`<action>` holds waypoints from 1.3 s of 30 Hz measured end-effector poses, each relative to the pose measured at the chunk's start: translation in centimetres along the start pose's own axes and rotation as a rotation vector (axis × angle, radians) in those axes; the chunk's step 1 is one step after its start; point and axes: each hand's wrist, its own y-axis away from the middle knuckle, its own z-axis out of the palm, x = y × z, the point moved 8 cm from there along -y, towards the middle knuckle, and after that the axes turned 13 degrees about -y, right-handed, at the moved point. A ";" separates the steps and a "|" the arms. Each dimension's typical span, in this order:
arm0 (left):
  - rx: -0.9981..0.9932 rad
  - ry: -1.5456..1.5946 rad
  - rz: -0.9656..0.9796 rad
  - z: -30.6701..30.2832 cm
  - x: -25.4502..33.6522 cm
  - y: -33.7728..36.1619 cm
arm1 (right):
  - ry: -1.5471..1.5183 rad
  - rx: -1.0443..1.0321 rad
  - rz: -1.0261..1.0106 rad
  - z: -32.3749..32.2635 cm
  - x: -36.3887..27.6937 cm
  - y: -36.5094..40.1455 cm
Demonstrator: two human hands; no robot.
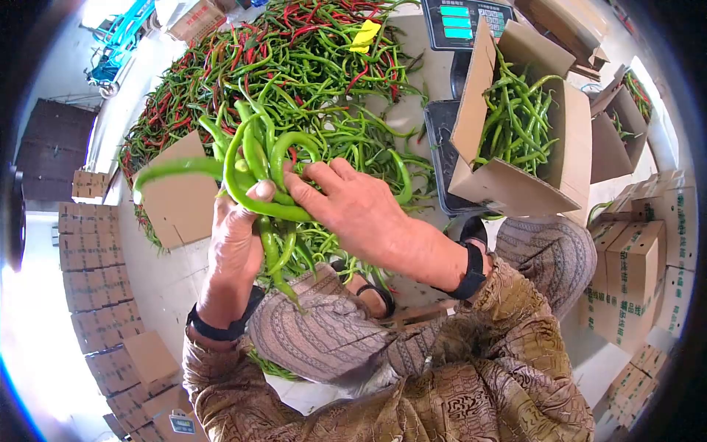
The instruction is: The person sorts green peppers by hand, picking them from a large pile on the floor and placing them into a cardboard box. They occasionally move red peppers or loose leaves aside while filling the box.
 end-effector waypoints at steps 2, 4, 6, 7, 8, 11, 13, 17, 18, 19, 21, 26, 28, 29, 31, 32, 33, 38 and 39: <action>0.035 -0.030 0.007 0.5 0.7 0.9 | -0.047 -0.044 0.020 -0.1 -0.3 0.4; 0.037 -0.043 -0.017 0.5 0.4 1.4 | -0.207 -0.140 0.084 0.1 -0.5 0.8; 0.068 0.004 -0.073 0.1 -0.2 1.6 | -0.449 -0.133 0.043 0.0 0.0 1.2; 0.068 0.001 -0.083 0.2 -0.5 1.9 | -0.690 -0.129 -0.005 -0.3 0.1 1.2; 0.073 0.047 -0.114 0.2 -0.9 2.2 | -0.926 -0.195 0.150 0.0 1.4 1.4; 0.096 0.112 -0.100 1.2 -1.5 2.7 | -1.388 -0.243 0.513 -0.4 3.7 2.6; 0.099 0.184 -0.146 2.6 -1.1 3.7 | -1.443 -0.230 0.520 -0.3 3.9 3.1; 0.193 0.204 -0.126 2.0 -0.7 4.1 | -1.769 -0.083 0.656 -1.7 4.7 4.9; 0.241 0.173 -0.091 -0.1 -2.1 3.4 | -1.723 -0.080 0.693 -1.4 5.7 5.8; 0.239 0.174 -0.095 -0.5 -2.5 3.4 | -1.676 -0.076 0.729 -1.3 6.3 6.5; 0.218 0.329 -0.074 -0.3 -3.1 3.6 | -1.701 -0.037 0.827 -0.8 6.9 7.8; 0.109 0.375 -0.020 1.6 -5.1 5.7 | -2.113 0.252 0.846 -0.5 10.0 10.0; -0.009 0.381 -0.005 2.7 -6.0 6.4 | -2.309 0.358 0.806 -1.0 10.9 10.3; -0.090 0.338 0.023 3.2 -6.0 6.7 | -2.303 0.367 0.809 -1.1 11.4 10.3; -0.052 0.435 -0.079 3.9 -7.8 7.2 | -2.457 0.395 0.667 -2.1 11.4 9.6; -0.052 0.437 -0.119 4.5 -8.4 7.4 | -2.484 0.423 0.698 -2.2 11.5 9.6; -0.052 0.438 -0.158 5.2 -9.0 7.7 | -2.484 0.422 0.699 -2.3 11.3 9.4; -0.261 0.371 -0.249 8.7 -11.5 8.0 | -2.425 0.574 0.730 -1.2 11.6 8.9; -0.228 0.412 -0.350 9.2 -12.4 8.3 | -2.381 0.622 0.742 -0.8 11.7 8.8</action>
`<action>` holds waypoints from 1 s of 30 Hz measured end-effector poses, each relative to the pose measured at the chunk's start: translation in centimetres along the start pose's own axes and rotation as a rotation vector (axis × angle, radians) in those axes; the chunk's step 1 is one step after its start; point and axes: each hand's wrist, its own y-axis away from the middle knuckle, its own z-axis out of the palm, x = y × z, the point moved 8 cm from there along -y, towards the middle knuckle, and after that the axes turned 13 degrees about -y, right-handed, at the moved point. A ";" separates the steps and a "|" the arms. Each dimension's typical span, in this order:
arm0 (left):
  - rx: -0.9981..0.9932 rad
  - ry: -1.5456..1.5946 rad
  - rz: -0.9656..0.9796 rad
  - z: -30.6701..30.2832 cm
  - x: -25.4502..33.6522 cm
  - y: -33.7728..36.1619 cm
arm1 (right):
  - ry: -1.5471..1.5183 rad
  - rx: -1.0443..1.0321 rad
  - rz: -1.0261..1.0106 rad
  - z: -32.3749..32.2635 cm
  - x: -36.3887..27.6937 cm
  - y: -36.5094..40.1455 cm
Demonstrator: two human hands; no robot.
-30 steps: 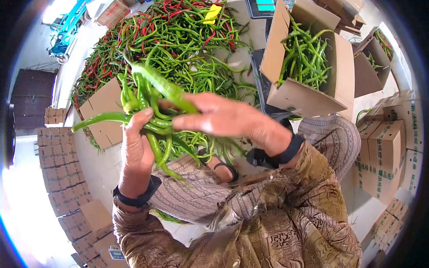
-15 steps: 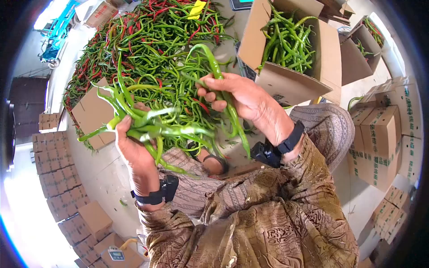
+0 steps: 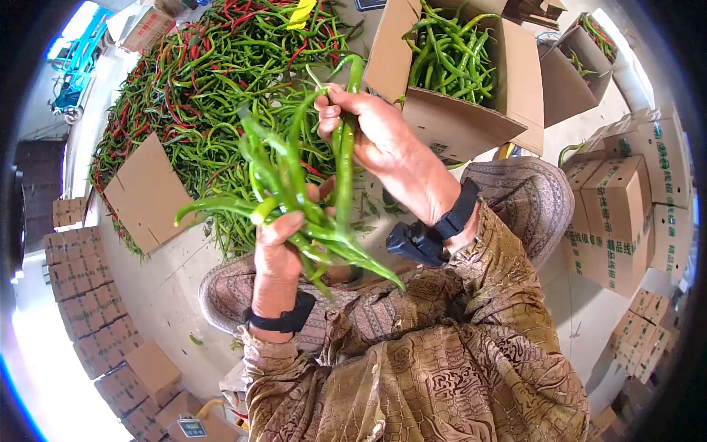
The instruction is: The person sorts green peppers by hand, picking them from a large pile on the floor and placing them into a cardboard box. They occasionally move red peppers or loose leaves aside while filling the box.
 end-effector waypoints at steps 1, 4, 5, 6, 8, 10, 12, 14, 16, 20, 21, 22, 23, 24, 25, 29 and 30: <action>0.027 -0.055 0.039 0.0 -0.2 -0.3 | 0.072 0.041 -0.071 0.1 0.3 -0.1; 0.057 -0.146 0.077 -0.3 -0.4 -0.8 | 0.341 0.170 -0.204 0.5 0.7 0.6; 0.052 -0.068 0.077 -0.3 -0.2 -0.6 | 0.341 0.172 -0.203 0.5 0.6 0.7; 0.047 0.008 0.078 -0.3 0.0 -0.5 | 0.425 0.107 -0.100 0.8 1.2 0.8; 0.091 0.133 0.038 -1.7 -0.7 -0.6 | 0.601 -0.012 0.017 0.6 1.9 1.1; 0.118 0.125 0.069 -1.9 -0.2 -0.7 | 0.586 0.045 0.203 0.5 3.7 3.1; 0.130 0.038 0.115 -1.8 0.3 -0.7 | 0.737 0.095 0.154 0.1 4.6 3.8; 0.108 0.003 0.128 -1.6 0.5 -0.9 | 0.701 0.127 0.113 -2.0 4.5 3.0; 0.156 -0.040 0.177 -2.4 0.7 -1.1 | 0.633 0.192 0.101 -2.0 4.0 2.9; 0.244 -0.018 0.193 -2.7 1.5 -0.7 | 0.729 0.118 -0.111 -0.6 -0.6 2.9; 0.210 -0.037 0.172 -2.7 1.5 -0.6 | 0.895 0.149 -0.063 -0.2 -0.6 3.2; 0.207 -0.034 0.170 -2.6 1.4 -0.7 | 1.054 0.117 -0.028 0.3 0.3 3.8; 0.210 -0.067 0.179 -2.5 1.4 -0.9 | 1.162 0.134 0.073 0.3 1.4 4.3; 0.215 -0.102 0.188 -2.5 1.5 -1.0 | 1.266 0.150 0.177 0.2 2.7 4.7; 0.249 -0.130 0.210 -2.7 1.4 -1.1 | 1.298 0.043 0.131 -0.8 3.8 4.4; 0.288 -0.082 0.247 -3.3 0.9 -0.9 | 1.646 0.030 -0.013 -1.3 4.6 3.8; 0.284 -0.032 0.193 -3.6 0.5 -1.0 | 1.499 -0.007 0.053 -1.7 4.8 3.7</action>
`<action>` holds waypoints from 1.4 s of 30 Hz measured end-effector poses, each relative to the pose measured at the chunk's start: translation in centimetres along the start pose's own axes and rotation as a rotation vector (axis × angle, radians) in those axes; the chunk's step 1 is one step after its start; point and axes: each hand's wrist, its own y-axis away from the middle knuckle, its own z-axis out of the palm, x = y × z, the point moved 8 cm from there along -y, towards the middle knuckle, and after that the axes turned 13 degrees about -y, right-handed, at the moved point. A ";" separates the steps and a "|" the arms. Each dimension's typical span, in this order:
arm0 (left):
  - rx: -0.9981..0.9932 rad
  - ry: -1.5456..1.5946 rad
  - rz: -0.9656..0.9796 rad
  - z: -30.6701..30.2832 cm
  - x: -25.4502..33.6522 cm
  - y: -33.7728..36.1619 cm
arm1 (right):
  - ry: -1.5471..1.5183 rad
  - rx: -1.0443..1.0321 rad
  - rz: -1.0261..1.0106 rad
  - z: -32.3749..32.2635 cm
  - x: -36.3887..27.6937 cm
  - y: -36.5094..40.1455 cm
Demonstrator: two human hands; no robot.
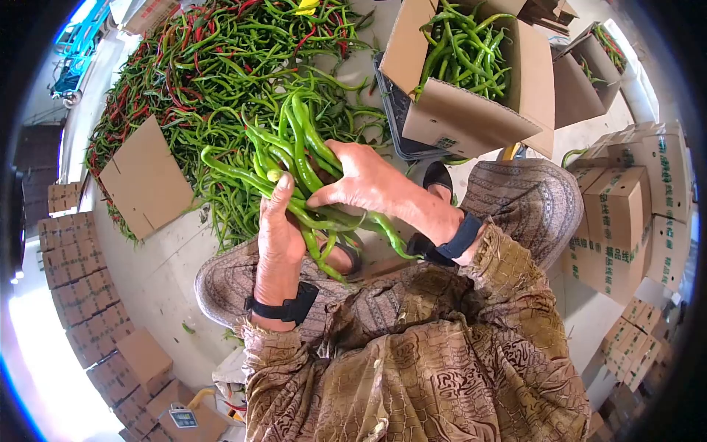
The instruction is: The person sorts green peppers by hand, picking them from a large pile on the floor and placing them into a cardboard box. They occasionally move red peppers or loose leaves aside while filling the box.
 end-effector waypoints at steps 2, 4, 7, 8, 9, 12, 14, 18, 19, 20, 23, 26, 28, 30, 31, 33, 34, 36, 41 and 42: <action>-0.002 0.045 -0.062 -0.6 -0.8 -0.2 | -0.144 -0.066 0.020 0.0 0.2 0.3; -0.064 -0.042 -0.065 -0.9 -1.1 -0.5 | -0.325 -0.087 0.167 0.1 0.9 0.8; 0.003 -0.038 -0.023 -0.4 -0.5 -0.2 | -0.283 -0.097 0.164 0.4 -0.1 1.4; 0.043 -0.017 0.001 -0.4 -0.1 -0.1 | -0.273 -0.075 0.149 0.4 -0.7 1.5; 0.042 -0.017 0.000 -0.3 -0.1 -0.1 | -0.274 -0.074 0.149 0.1 -0.3 1.4; 0.068 -0.034 0.005 -0.8 0.1 -0.3 | -0.323 -0.093 0.254 -0.2 2.0 1.1; 0.068 -0.031 -0.048 -1.0 -0.4 -0.3 | -0.356 -0.095 0.076 -0.3 0.8 0.9; 0.047 -0.060 0.018 -0.3 0.2 -0.1 | -0.285 -0.121 0.007 0.0 1.0 0.9; 0.032 -0.069 0.031 -0.1 0.2 0.0 | -0.403 -0.068 -0.012 0.4 0.6 0.9; 0.016 -0.078 0.045 0.1 0.2 0.0 | -0.241 -0.037 -0.062 0.3 1.0 0.8; 0.017 -0.075 0.064 0.1 0.3 0.0 | -0.159 -0.012 -0.083 0.1 2.0 0.7; 0.049 -0.091 0.074 -0.4 0.7 0.2 | -0.351 -0.011 -0.097 0.3 1.4 0.9; 0.015 -0.074 0.117 -0.3 1.2 0.2 | -0.395 0.035 -0.076 -0.2 -0.1 1.5; -0.002 -0.091 0.116 0.0 1.6 0.6 | -0.399 0.052 -0.066 -0.8 -0.5 1.6; 0.018 -0.088 0.125 0.0 1.8 0.8 | -0.444 0.024 -0.041 -1.0 -0.1 1.7; 0.018 -0.072 0.148 -0.2 2.0 0.9 | -0.528 -0.033 -0.022 -0.7 0.0 1.9; 0.015 0.004 0.165 -0.3 1.9 0.6 | -0.471 -0.039 -0.042 -0.7 -0.4 2.1; 0.168 -0.019 0.110 -2.4 1.1 0.1 | -0.364 -0.040 -0.049 -0.8 -1.5 2.8; 0.327 0.026 0.102 -4.7 1.1 -0.6 | -0.472 -0.100 -0.166 -1.7 -0.8 3.0; 0.367 0.031 0.100 -5.0 1.2 -0.6 | -0.499 -0.088 -0.189 -2.2 -1.1 3.0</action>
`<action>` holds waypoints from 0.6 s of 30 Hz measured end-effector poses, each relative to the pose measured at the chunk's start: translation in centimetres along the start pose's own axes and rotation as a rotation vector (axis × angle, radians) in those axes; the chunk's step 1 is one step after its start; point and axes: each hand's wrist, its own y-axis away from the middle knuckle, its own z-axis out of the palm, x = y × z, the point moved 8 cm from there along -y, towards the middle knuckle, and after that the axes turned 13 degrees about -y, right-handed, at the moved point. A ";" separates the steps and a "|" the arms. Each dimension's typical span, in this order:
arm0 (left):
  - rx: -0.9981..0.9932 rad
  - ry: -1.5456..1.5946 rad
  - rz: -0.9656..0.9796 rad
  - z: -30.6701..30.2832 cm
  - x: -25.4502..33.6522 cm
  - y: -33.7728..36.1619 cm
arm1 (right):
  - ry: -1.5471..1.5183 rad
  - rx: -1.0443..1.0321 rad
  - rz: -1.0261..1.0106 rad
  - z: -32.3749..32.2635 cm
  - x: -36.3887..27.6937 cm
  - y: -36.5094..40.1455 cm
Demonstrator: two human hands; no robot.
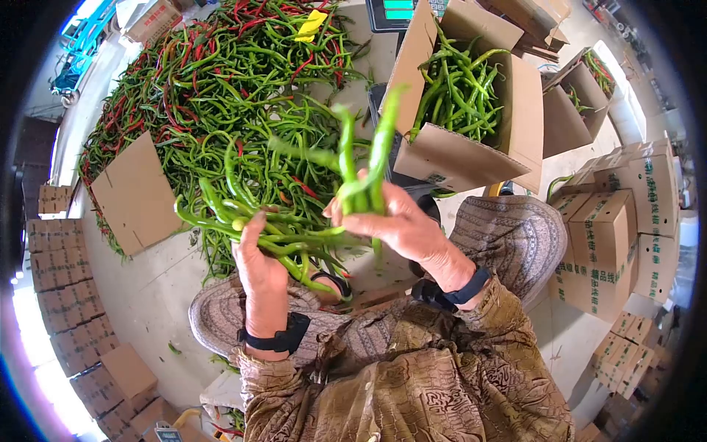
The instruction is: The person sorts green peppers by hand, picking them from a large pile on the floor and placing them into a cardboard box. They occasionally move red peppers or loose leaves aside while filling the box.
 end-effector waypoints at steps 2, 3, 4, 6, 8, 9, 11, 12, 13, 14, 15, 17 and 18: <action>0.052 -0.059 0.123 -0.2 1.3 0.1 | -0.094 0.110 -0.080 -1.3 -1.2 -0.1; 0.042 -0.047 0.115 -0.6 1.4 -0.2 | -0.212 0.121 -0.103 -1.7 -1.6 -0.3; 0.029 -0.032 0.107 -0.7 1.6 -0.4 | -0.328 0.133 -0.128 -2.2 -2.2 -0.5; 0.009 -0.046 0.088 -0.9 1.7 -0.4 | -0.511 0.112 -0.092 -3.1 -3.0 -0.6; 0.039 -0.040 0.072 -0.9 1.6 -0.4 | -0.561 0.194 -0.083 -3.9 -3.7 -0.2; 0.011 -0.053 0.067 -0.9 1.4 -0.6 | -0.638 0.116 -0.088 -3.9 -3.7 -0.4; -0.014 -0.063 0.057 -0.6 0.9 -0.5 | -0.669 0.118 -0.088 -4.3 -3.4 -0.3; -0.032 -0.072 0.051 -0.4 0.8 -0.5 | -0.692 0.097 -0.086 -4.2 -3.4 -0.5; -0.056 -0.092 0.044 -0.3 0.6 -0.5 | -0.693 0.101 -0.087 -4.0 -3.4 -0.4; -0.060 -0.092 0.041 -0.3 0.5 -0.4 | -0.635 0.136 -0.089 -4.0 -3.4 -0.3; -0.044 -0.103 0.045 -0.5 0.5 -0.3 | -0.574 0.171 -0.094 -3.9 -3.6 -0.1; -0.059 -0.097 0.016 0.1 0.5 0.0 | -0.515 0.162 -0.085 -3.1 -4.2 0.5; -0.057 -0.097 0.020 0.2 0.6 0.2 | -0.531 0.150 -0.085 -2.5 -4.8 0.9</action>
